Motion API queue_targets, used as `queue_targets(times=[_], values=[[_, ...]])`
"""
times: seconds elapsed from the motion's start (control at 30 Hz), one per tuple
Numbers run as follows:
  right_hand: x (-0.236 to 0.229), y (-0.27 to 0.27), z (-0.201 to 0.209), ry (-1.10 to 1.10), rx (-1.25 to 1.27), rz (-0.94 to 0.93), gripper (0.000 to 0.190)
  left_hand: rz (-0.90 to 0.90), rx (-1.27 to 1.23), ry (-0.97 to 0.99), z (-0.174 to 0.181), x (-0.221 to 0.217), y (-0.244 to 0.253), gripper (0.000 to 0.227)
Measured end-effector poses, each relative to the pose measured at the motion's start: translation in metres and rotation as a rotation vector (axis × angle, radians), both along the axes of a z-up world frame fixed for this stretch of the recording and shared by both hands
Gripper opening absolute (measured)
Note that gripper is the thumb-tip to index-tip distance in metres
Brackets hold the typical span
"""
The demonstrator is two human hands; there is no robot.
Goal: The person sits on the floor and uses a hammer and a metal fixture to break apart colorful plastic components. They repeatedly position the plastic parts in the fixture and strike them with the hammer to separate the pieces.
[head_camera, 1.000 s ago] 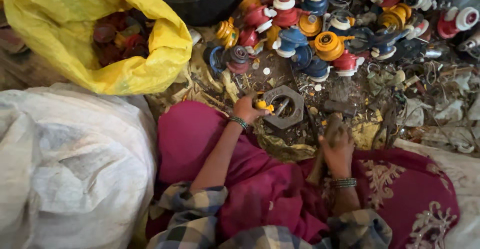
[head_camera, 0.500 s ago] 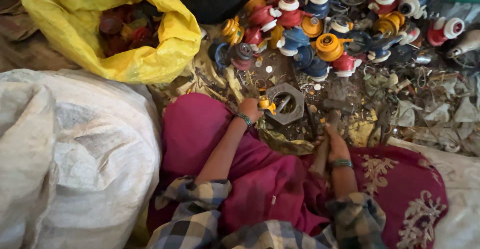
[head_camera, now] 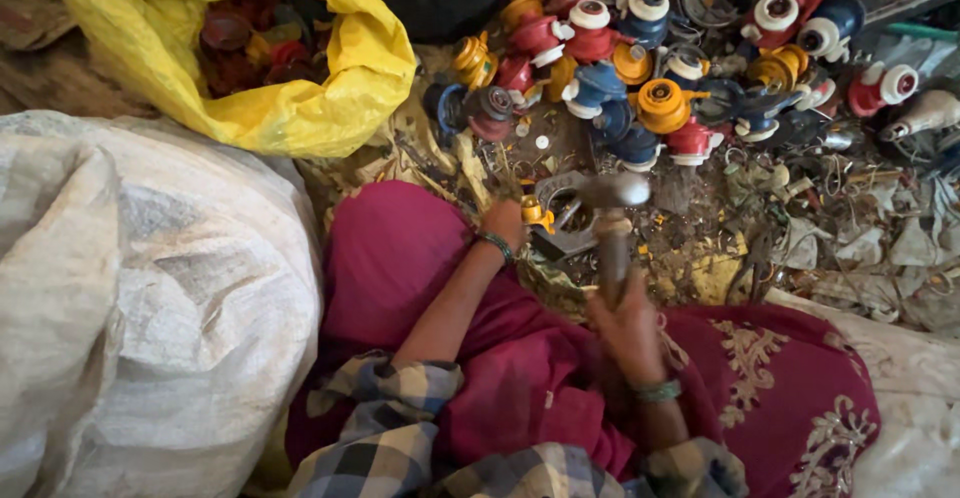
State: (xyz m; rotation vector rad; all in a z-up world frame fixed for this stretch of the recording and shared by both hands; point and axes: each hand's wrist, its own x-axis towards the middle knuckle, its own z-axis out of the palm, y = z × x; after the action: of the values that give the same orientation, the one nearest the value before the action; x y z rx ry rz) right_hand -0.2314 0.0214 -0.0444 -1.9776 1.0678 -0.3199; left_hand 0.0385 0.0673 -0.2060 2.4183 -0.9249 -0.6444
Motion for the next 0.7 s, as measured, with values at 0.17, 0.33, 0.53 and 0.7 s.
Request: queue_targets(times=[0.17, 0.33, 0.53, 0.7], values=[[0.023, 0.014, -0.015, 0.008, -0.184, 0.220, 0.075, 0.002, 0.017, -0.012, -0.009, 0.000, -0.001, 0.022], [0.007, 0.014, 0.009, 0.111, -0.256, 0.053, 0.057, 0.012, 0.025, 0.049, -0.012, -0.004, 0.000, 0.023], [0.008, 0.015, -0.004, 0.032, -0.257, 0.122, 0.062, 0.002, 0.055, -0.025, 0.017, -0.001, 0.005, 0.025], [0.032, 0.013, -0.015, 0.155, -0.229, 0.145, 0.068, 0.046, 0.109, -0.058, 0.048, -0.001, 0.005, 0.019]])
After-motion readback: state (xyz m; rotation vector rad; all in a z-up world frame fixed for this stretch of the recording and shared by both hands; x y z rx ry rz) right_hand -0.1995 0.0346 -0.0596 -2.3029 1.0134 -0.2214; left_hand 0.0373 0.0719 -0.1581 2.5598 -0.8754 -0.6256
